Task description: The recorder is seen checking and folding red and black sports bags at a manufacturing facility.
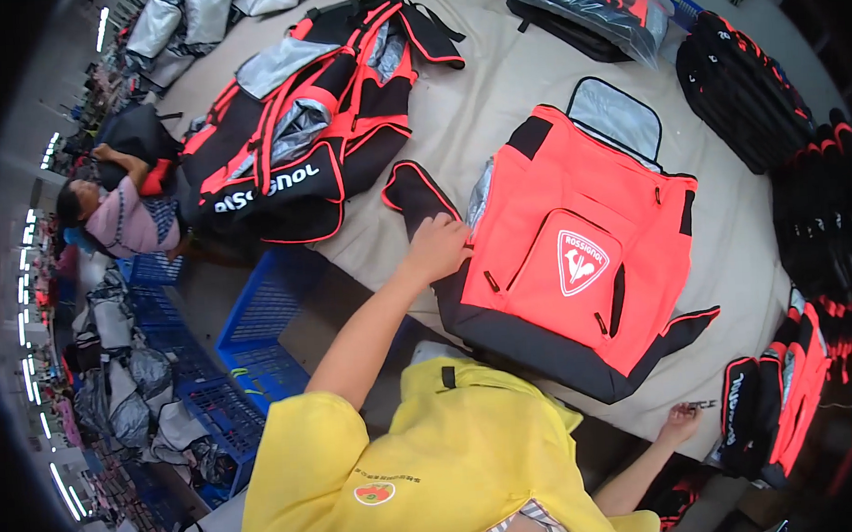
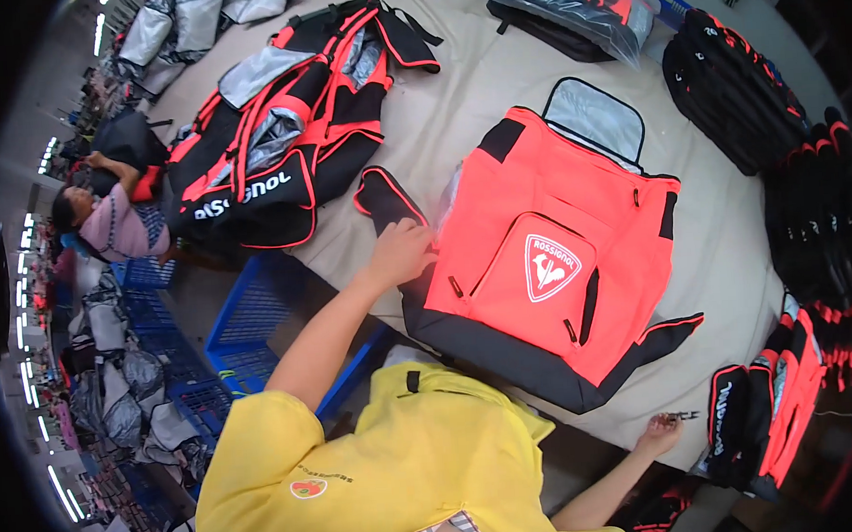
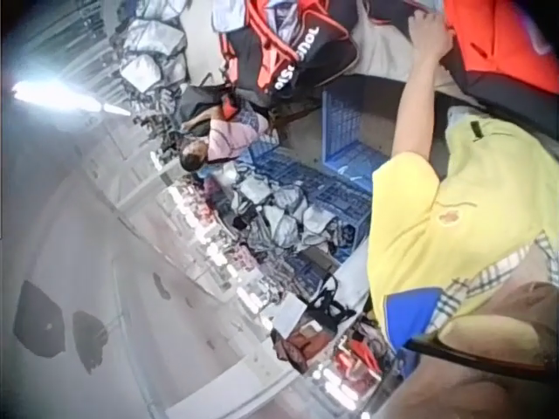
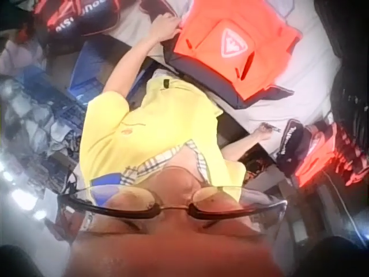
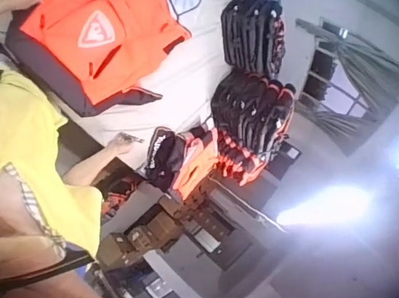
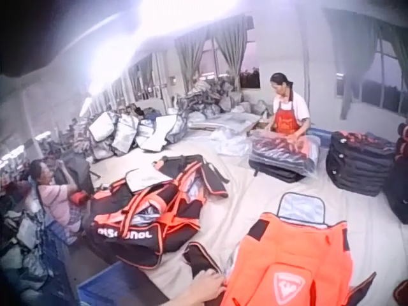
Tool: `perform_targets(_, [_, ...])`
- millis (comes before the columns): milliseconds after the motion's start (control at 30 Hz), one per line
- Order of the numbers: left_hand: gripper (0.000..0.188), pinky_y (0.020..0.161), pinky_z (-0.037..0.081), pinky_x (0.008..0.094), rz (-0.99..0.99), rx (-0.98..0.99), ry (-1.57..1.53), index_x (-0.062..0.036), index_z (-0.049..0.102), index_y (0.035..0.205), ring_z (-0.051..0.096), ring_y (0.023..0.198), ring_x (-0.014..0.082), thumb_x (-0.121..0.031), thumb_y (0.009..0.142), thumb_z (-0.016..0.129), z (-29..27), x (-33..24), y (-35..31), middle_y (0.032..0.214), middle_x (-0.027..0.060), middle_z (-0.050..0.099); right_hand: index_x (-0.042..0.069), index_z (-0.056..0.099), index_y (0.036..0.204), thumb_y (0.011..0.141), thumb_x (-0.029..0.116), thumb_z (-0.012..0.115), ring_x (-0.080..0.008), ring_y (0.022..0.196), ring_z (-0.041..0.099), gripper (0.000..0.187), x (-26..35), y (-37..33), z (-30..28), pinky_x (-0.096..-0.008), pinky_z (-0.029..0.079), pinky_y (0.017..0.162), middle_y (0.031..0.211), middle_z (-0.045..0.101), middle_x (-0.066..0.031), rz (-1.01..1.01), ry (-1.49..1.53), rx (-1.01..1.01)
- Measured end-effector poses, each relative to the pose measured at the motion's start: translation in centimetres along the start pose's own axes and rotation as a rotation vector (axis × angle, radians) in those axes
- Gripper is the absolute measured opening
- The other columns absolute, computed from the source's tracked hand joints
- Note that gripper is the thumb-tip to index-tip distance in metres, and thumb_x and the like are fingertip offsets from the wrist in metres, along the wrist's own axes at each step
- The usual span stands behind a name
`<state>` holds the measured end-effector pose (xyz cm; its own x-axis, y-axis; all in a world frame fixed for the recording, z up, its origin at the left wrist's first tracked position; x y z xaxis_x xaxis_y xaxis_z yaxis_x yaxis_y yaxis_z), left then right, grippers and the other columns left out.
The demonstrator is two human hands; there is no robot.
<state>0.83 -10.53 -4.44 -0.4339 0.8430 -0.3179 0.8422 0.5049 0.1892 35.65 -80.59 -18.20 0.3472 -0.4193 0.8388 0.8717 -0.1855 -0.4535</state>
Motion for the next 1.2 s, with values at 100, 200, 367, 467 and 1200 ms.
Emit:
perform_targets(100, [0.047,0.098,0.047,0.0429,0.011,0.415,0.033,-0.0087,0.075,0.115,0.06,0.119,0.0303,-0.046,0.086,0.079,3.7,1.9,1.2,0.119,0.0071,0.072,0.006,0.065,0.099,0.101,0.024,0.063,-0.0174,0.082,0.065,0.018,0.9,-6.7,8.0,-0.0315,0.052,0.076,0.09,0.068,-0.0061,-0.054,0.171,0.198])
perform_targets(200, [0.053,0.097,0.047,0.0479,0.108,0.323,-0.02,-0.0087,0.076,0.11,0.061,0.118,0.0334,-0.054,0.082,0.082,5.7,3.2,1.9,0.116,0.0109,0.072,0.003,0.064,0.114,0.103,0.021,0.061,-0.0174,0.086,0.064,0.021,1.6,-16.0,19.6,-0.0311,0.05,0.076,0.098,0.068,-0.0076,-0.084,0.211,0.356])
perform_targets(367, [0.072,0.094,0.05,0.0518,-0.091,0.845,-0.25,-0.0044,0.075,0.12,0.066,0.114,0.0372,-0.063,0.079,0.083,7.9,4.9,3.4,0.12,0.0161,0.074,0.004,0.061,0.126,0.106,0.023,0.061,-0.0155,0.081,0.058,0.028,-2.1,-28.8,33.7,-0.0305,0.049,0.071,0.103,0.069,-0.0083,0.102,0.238,0.679])
perform_targets(467, [0.068,0.09,0.051,0.0458,-0.144,1.059,-0.497,-0.0008,0.076,0.113,0.068,0.106,0.0315,-0.06,0.081,0.084,9.4,4.8,2.3,0.115,0.0165,0.075,0.008,0.062,0.124,0.109,0.019,0.061,-0.0119,0.072,0.056,0.019,-7.8,-31.4,37.1,-0.0268,0.047,0.065,0.097,0.069,-0.0045,0.138,-0.137,0.551])
perform_targets(1200, [0.033,0.095,0.051,0.0277,-0.584,0.684,-1.499,-0.0013,0.074,0.126,0.067,0.106,0.0106,-0.012,0.094,0.076,8.3,5.0,-2.6,0.116,0.0051,0.077,0.012,0.075,0.119,0.098,0.031,0.07,-0.0272,0.081,0.065,0.029,-21.0,-43.0,52.6,-0.0423,0.054,0.068,0.086,0.064,-0.0076,-1.093,-1.803,1.27])
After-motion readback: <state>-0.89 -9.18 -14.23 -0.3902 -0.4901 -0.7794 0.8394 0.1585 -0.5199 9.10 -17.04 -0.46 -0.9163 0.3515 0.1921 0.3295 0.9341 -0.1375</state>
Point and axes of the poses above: each hand's wrist, its own y-axis towards the middle knuckle, its own z-axis out of the palm, x = y × z, the point moved 6 cm from there along y, towards the middle knuckle
